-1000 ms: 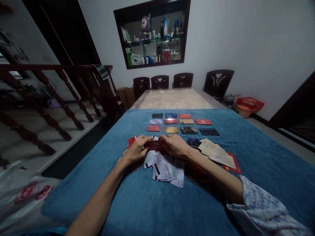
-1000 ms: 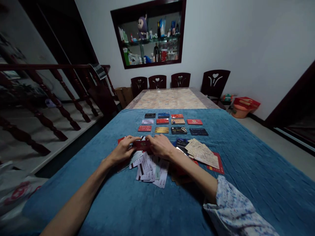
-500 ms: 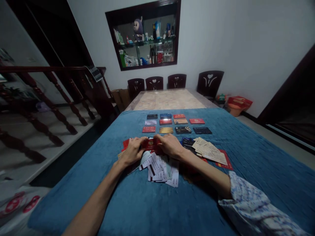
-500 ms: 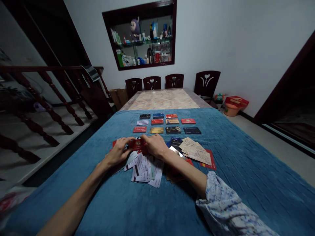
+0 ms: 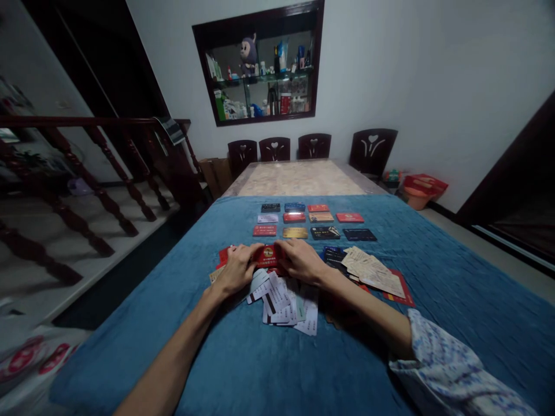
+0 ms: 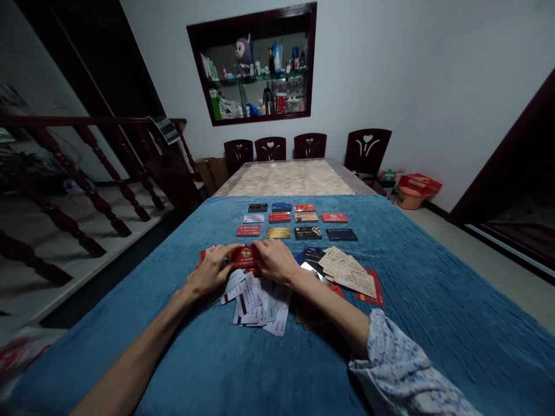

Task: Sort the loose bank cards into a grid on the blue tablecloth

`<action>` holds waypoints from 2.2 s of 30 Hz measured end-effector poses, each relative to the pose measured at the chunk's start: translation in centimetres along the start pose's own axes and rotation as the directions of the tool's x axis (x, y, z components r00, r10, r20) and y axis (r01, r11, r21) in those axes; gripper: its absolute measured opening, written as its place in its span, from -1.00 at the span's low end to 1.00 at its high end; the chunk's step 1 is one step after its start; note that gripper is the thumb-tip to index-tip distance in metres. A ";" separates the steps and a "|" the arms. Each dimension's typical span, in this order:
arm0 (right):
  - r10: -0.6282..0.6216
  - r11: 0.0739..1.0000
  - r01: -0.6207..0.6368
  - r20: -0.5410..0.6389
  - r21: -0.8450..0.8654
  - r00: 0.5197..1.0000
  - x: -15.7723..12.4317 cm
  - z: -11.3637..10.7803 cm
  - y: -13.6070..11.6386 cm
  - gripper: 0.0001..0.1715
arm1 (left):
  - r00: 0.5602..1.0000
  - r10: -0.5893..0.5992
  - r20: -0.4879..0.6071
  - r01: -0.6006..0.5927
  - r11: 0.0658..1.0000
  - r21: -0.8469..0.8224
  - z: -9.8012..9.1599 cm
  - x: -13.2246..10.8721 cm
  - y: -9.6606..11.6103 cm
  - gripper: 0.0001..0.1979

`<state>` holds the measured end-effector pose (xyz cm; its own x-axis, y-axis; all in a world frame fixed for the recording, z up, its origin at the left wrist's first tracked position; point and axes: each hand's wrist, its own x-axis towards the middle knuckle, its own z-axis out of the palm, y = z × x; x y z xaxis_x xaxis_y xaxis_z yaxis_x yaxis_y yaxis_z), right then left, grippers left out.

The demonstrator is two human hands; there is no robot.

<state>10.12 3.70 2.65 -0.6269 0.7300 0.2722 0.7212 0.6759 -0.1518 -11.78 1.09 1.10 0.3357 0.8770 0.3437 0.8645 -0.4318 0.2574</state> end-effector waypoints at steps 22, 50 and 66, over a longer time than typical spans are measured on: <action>-0.035 0.997 0.041 0.086 -0.068 0.996 0.1 -1.0 0.5 -0.48 | 0.999 0.043 0.031 -0.044 0.999 0.028 -0.3 -0.2 -0.1 -0.45; -0.072 0.991 0.082 0.090 -0.109 0.993 0.1 -1.6 1.6 -0.48 | 0.994 0.084 0.075 -0.091 0.991 0.097 -0.9 0.1 0.9 -0.54; -0.092 0.991 0.103 0.121 -0.084 0.988 -0.7 -2.1 4.0 -0.48 | 0.984 0.127 0.123 -0.143 0.981 0.130 -0.7 1.7 2.9 -0.58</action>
<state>14.11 5.65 3.88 -0.7217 0.6716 0.1677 0.6752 0.7363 -0.0431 -8.97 1.18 3.07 0.4860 0.8344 0.2598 0.8490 -0.5213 0.0862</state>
